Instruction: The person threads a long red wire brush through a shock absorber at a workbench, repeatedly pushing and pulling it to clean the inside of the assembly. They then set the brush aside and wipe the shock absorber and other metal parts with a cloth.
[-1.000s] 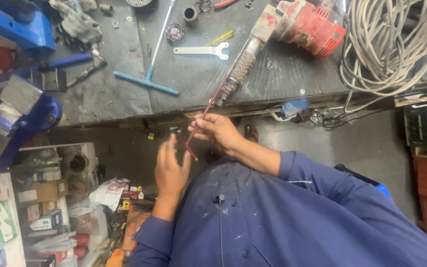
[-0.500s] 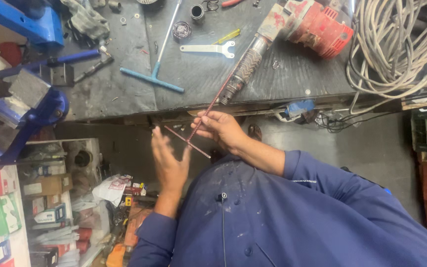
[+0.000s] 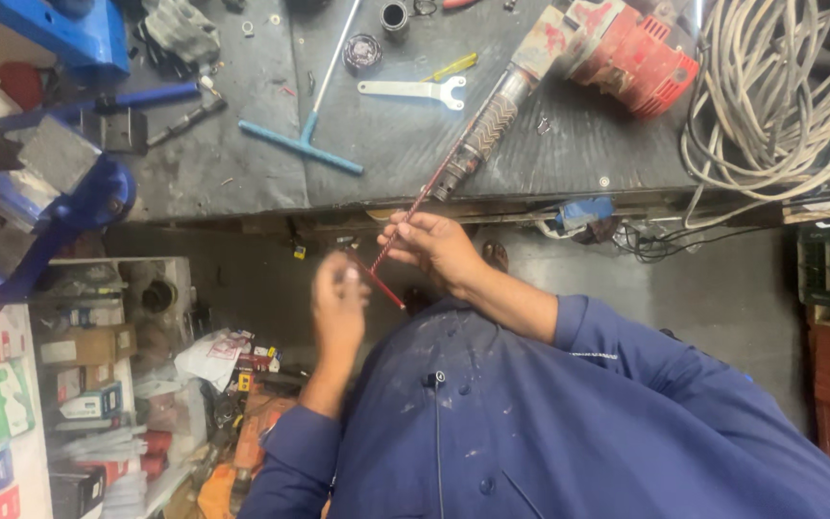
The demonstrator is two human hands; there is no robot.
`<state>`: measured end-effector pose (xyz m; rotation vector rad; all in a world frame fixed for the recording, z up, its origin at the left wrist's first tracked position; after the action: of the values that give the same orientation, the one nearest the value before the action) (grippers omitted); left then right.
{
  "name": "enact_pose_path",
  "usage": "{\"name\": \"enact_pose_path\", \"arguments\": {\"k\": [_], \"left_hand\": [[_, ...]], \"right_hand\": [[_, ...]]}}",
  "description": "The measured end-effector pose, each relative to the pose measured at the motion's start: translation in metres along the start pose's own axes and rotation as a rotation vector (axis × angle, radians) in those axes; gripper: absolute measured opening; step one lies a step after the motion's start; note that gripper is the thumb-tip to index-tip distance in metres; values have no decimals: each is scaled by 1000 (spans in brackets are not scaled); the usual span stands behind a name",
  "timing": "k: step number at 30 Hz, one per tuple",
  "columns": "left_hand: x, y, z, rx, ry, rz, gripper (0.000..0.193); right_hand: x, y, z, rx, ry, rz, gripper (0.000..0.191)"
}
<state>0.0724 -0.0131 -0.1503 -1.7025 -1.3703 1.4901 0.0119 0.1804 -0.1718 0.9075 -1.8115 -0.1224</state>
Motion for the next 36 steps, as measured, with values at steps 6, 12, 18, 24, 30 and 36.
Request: {"name": "enact_pose_path", "arguments": {"k": [6,12,18,24,30,36], "left_hand": [[-8,-23,-9,787,-238,690,39],[20,6,1,-249,216,-118,53],[-17,-52,-18,784,-380,545,64],[-6,-9,-2,479,-26,563,36],[19,25,2,-464,488,-749,51],[-16,-20,-19,812,-254,667,38]], "right_hand": [[0,0,-1,-1,16,33,30],[4,-1,2,-24,9,32,28],[1,-1,1,-19,-28,29,28],[0,-4,1,-24,-23,7,29],[1,-2,0,-30,-47,-12,30],[1,-2,-1,-12,-37,22,27]]}}
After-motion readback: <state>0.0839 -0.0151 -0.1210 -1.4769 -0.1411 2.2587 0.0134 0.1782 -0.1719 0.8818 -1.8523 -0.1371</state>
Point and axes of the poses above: each hand's wrist, its own z-axis towards the middle knuckle, its own x-axis out of the palm, y = z × x, the point moved 2 cm from there along z, towards the middle knuckle, and after that the axes turned 12 degrees about z, right-handed, at the moved point
